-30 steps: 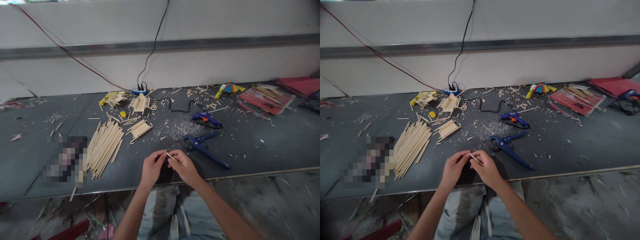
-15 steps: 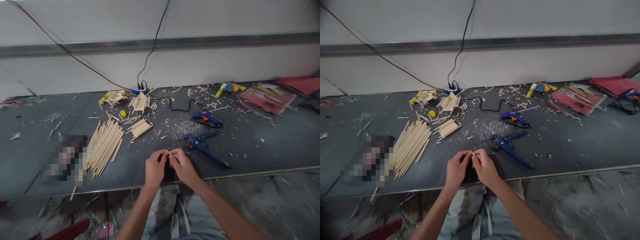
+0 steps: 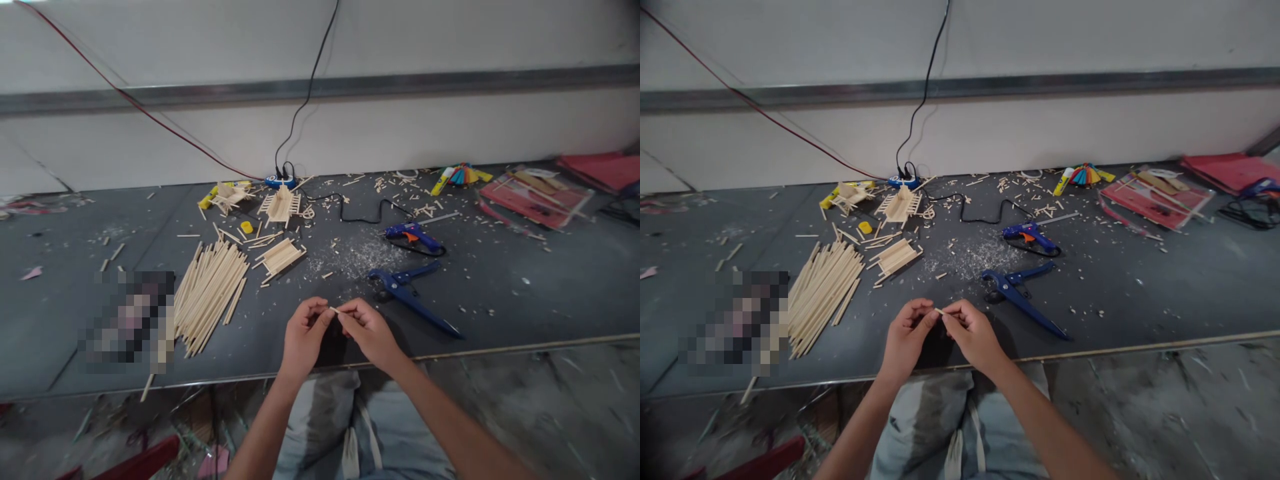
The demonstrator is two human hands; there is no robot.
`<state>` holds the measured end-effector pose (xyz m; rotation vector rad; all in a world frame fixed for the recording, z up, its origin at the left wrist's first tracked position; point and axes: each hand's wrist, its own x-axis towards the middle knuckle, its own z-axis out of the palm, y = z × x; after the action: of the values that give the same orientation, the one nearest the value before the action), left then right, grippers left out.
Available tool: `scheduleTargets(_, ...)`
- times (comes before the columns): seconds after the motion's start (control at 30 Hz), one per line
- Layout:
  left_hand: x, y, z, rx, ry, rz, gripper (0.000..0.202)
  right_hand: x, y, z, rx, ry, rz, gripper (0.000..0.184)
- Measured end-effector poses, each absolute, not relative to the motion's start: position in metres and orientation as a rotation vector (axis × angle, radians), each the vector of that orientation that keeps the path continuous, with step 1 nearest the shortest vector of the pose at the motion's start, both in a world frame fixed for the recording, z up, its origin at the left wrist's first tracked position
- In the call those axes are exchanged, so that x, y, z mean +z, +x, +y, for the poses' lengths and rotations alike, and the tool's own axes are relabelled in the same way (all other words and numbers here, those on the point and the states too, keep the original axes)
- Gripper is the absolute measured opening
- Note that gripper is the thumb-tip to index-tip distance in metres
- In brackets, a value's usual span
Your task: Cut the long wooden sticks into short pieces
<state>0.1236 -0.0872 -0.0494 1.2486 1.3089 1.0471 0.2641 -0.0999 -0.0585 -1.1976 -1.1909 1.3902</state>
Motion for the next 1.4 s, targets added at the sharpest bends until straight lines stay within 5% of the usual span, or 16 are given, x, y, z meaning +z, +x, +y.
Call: scheduleTargets(1.4,-0.033,0.106,-0.076,0.686,1.046,0.915,0.016,-0.058,0.272,-0.101,1.248,-1.257,-1.476,0.023)
